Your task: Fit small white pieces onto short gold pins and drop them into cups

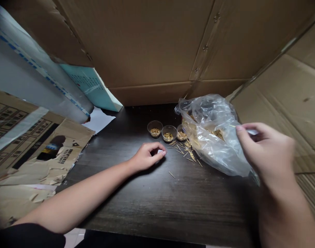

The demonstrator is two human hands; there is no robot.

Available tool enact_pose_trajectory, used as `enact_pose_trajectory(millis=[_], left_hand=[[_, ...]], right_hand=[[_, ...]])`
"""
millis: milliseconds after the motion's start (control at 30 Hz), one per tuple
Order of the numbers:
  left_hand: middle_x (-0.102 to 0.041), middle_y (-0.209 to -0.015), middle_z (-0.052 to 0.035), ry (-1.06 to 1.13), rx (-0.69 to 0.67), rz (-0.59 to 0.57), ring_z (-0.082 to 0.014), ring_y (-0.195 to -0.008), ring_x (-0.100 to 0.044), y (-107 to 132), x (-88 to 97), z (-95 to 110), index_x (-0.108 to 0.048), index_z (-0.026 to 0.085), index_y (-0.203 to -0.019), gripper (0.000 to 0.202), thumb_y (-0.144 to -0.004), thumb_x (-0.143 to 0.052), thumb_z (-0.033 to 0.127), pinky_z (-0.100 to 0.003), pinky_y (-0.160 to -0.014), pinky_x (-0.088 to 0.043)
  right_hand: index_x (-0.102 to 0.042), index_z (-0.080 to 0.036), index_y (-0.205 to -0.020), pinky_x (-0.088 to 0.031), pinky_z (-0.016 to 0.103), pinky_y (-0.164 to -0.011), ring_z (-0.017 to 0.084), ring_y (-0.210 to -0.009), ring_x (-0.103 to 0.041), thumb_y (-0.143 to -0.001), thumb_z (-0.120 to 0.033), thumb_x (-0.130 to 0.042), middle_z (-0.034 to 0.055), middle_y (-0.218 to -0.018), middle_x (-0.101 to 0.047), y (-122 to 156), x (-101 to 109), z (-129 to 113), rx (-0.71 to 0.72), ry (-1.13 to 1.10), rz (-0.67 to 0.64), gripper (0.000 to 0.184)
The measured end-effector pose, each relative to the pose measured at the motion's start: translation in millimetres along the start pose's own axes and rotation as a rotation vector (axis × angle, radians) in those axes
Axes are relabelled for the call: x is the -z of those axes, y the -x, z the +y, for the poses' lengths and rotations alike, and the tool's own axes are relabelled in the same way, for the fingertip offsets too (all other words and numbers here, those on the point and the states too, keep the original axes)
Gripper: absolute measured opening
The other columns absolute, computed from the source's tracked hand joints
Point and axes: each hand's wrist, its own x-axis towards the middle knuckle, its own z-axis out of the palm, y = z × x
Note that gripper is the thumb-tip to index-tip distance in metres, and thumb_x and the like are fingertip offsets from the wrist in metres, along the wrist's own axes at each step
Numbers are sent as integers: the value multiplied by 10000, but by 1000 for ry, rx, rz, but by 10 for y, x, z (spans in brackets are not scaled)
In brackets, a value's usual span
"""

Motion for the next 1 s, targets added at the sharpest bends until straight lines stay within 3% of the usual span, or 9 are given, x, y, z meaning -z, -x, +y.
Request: enact_pose_trajectory(millis=[67, 133, 267, 333, 433, 533, 733, 867, 1000], left_hand=[[-640, -694, 4, -16, -11, -17, -91, -600, -489, 3, -6, -10, -725, 138, -897, 198, -890, -609, 298, -218, -597, -375], [-651, -708, -3, -33, -27, -36, -97, -613, -501, 7, -10, -22, -730, 142, -905, 191, -890, -609, 289, -225, -611, -380], [-687, -771, -19, -38, -51, -72, -107, -663, -532, 7, -12, -47, -743, 151, -924, 194, -905, -615, 297, -237, -646, -389], [-685, -770, -16, -37, -52, -79, -107, -664, -528, 2, -11, -58, -746, 153, -929, 194, -904, -621, 299, -238, -646, -388], [-668, -739, -8, -39, -48, -74, -107, -643, -509, -7, -7, -68, -747, 150, -937, 201, -899, -629, 308, -239, -635, -381], [-673, -750, -11, -41, -48, -62, -107, -644, -505, -13, -4, -74, -745, 145, -946, 207, -907, -619, 304, -239, -637, -376], [-676, -751, -7, -44, -67, -71, -110, -645, -508, -14, -8, -96, -749, 149, -945, 191, -903, -622, 286, -239, -640, -373], [-671, -736, -4, -45, -74, -77, -113, -639, -510, -16, -12, -101, -748, 148, -928, 169, -896, -624, 259, -243, -627, -365], [-682, -748, -7, -39, -75, -83, -117, -647, -524, -17, -15, -95, -745, 150, -918, 156, -892, -625, 247, -244, -631, -367]], right_hand=[[-727, -248, -860, -445, 381, -488, 266, -543, -648, -875, -478, -674, 106, -609, -688, -125, -20, -62, -123, 88, -54, 237], [-734, -233, -754, -435, 375, -494, 244, -525, -625, -820, -394, -741, 109, -577, -684, -198, -18, -177, -137, 147, -95, 174], [-768, -213, -907, -462, 358, -591, 206, -637, -665, -886, -360, -669, 119, -744, -746, -262, 36, -562, -7, 122, -32, 178], [-769, -216, -923, -469, 336, -624, 188, -653, -668, -897, -389, -658, 86, -754, -750, -323, 15, -826, 151, 67, -82, 207], [-773, -219, -929, -436, 322, -612, 206, -705, -685, -930, -353, -584, 71, -835, -771, -496, -154, -1197, 342, 183, -411, 231], [-786, -206, -891, -391, 303, -572, 211, -708, -676, -908, -279, -560, 98, -859, -761, -700, -424, -1408, 365, 410, -731, 237], [-789, -156, -796, -400, 294, -564, 208, -658, -658, -778, -215, -690, 116, -796, -750, -891, -804, -1479, 361, 472, -877, 116], [-790, -165, -773, -360, 279, -527, 188, -623, -631, -722, -263, -756, 94, -773, -748, -911, -877, -1486, 375, 465, -949, 115], [-769, -154, -720, -326, 276, -516, 148, -556, -570, -737, -140, -682, 77, -697, -721, -923, -841, -1461, 408, 443, -941, 90]])
